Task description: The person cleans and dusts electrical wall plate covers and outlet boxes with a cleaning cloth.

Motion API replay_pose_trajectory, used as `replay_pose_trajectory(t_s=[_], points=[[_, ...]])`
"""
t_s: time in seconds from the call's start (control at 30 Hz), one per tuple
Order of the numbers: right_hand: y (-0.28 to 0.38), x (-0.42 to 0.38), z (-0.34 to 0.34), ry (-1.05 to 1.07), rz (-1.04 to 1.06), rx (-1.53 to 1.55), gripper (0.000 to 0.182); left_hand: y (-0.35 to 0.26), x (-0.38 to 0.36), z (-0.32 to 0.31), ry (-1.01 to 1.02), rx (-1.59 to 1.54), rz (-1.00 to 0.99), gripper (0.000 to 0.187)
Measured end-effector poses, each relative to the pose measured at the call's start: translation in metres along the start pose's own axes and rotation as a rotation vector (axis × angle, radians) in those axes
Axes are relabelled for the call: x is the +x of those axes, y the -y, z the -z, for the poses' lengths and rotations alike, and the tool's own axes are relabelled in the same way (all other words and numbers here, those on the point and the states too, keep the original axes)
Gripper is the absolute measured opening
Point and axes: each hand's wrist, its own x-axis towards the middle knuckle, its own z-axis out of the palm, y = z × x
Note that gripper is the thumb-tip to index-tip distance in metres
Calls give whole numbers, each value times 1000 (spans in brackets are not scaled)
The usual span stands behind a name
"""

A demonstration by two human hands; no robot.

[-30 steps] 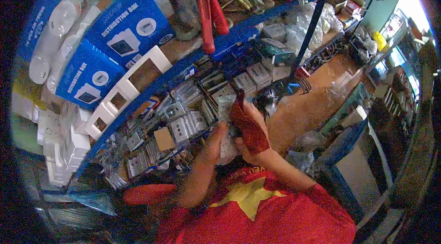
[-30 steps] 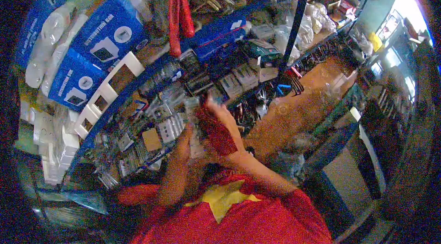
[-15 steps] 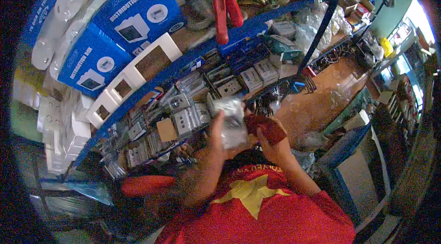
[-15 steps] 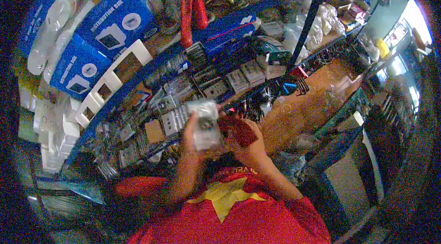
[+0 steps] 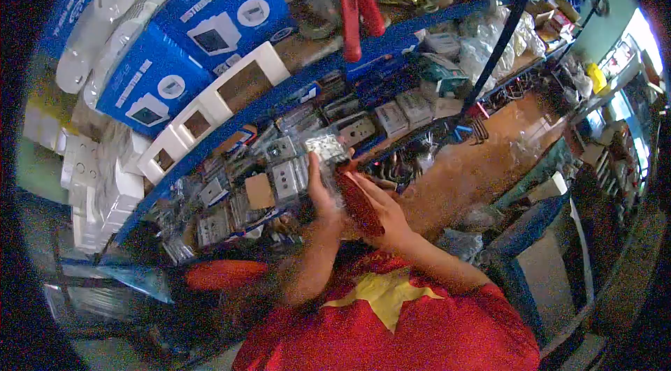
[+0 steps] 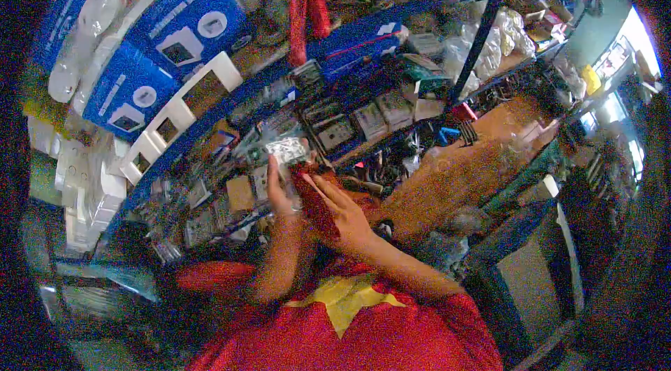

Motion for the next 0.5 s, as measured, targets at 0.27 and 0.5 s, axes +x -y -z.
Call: replay_pose_trajectory(t_s=[0.27, 0.5], points=[[7, -1, 1, -163, -228, 339, 49, 25, -31, -3, -93, -208, 296, 47], [-20, -15, -8, -224, -179, -22, 27, 28, -29, -1, -214, -9, 264, 36]])
